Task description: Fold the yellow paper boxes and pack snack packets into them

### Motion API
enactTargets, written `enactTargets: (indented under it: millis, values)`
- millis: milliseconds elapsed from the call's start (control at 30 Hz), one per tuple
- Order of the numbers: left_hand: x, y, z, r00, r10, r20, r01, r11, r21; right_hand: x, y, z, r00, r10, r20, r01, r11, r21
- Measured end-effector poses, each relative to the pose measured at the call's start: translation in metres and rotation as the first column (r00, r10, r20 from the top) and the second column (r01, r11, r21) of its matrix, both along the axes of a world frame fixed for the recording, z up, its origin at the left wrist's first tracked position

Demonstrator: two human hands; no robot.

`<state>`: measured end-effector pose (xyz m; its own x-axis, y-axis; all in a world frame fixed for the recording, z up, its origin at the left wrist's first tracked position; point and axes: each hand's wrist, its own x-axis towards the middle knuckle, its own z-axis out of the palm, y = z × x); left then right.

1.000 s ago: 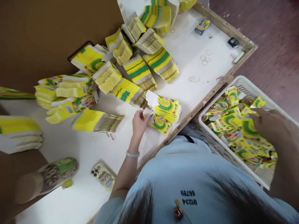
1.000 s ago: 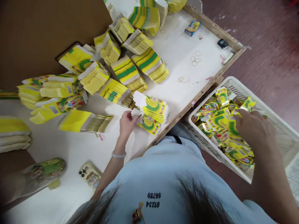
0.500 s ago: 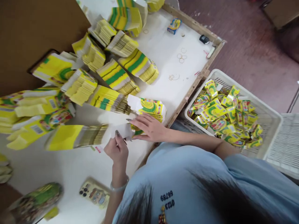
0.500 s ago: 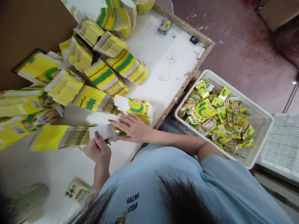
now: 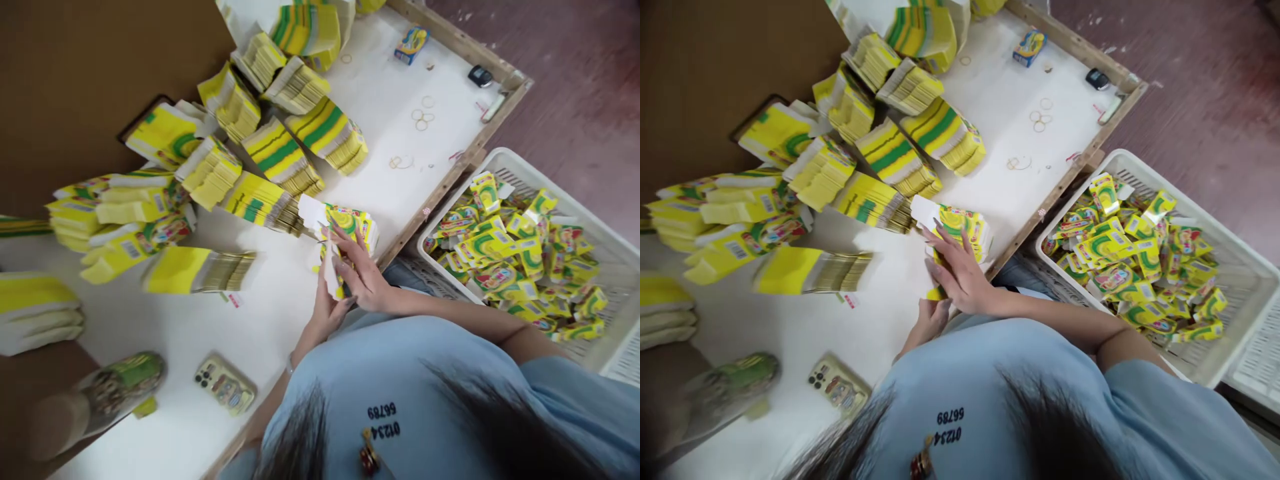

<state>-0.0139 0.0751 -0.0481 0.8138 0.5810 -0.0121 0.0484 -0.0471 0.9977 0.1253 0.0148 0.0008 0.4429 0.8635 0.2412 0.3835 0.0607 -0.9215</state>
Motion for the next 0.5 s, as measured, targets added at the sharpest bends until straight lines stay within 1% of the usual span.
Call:
enactTargets:
  millis: [67, 133, 200, 267, 367, 433, 500]
  values:
    - [0.0, -0.002, 0.002, 0.997, 0.041, 0.072, -0.04, 0.999, -0.011, 0.001, -0.003, 0.002, 0.998, 0.021, -0.056, -0.024, 0.999, -0.048]
    - [-0.001, -0.002, 0.006, 0.993, 0.09, 0.072, -0.087, 0.995, -0.037, 0.003, -0.005, 0.001, 0.996, 0.028, -0.086, -0.034, 0.996, -0.079]
    - [-0.003, -0.004, 0.011, 0.988, 0.157, 0.002, -0.156, 0.985, -0.077, 0.004, -0.007, 0.0, 0.994, 0.004, -0.109, -0.014, 0.995, -0.097]
    - [-0.005, -0.007, 0.014, 0.977, 0.2, -0.07, -0.208, 0.969, -0.136, 0.004, -0.01, -0.003, 0.986, -0.048, -0.16, 0.026, 0.99, -0.138]
    - [-0.006, -0.014, 0.017, 0.975, 0.174, -0.139, -0.208, 0.938, -0.279, 0.001, -0.016, -0.011, 0.943, -0.128, -0.307, 0.06, 0.973, -0.221]
    - [-0.006, -0.018, 0.018, 0.974, 0.166, -0.155, -0.212, 0.913, -0.348, -0.001, -0.021, -0.017, 0.906, -0.162, -0.392, 0.078, 0.972, -0.221]
    - [-0.005, -0.022, 0.018, 0.968, 0.212, -0.135, -0.248, 0.897, -0.367, -0.001, -0.026, -0.021, 0.904, -0.161, -0.395, 0.101, 0.98, -0.169]
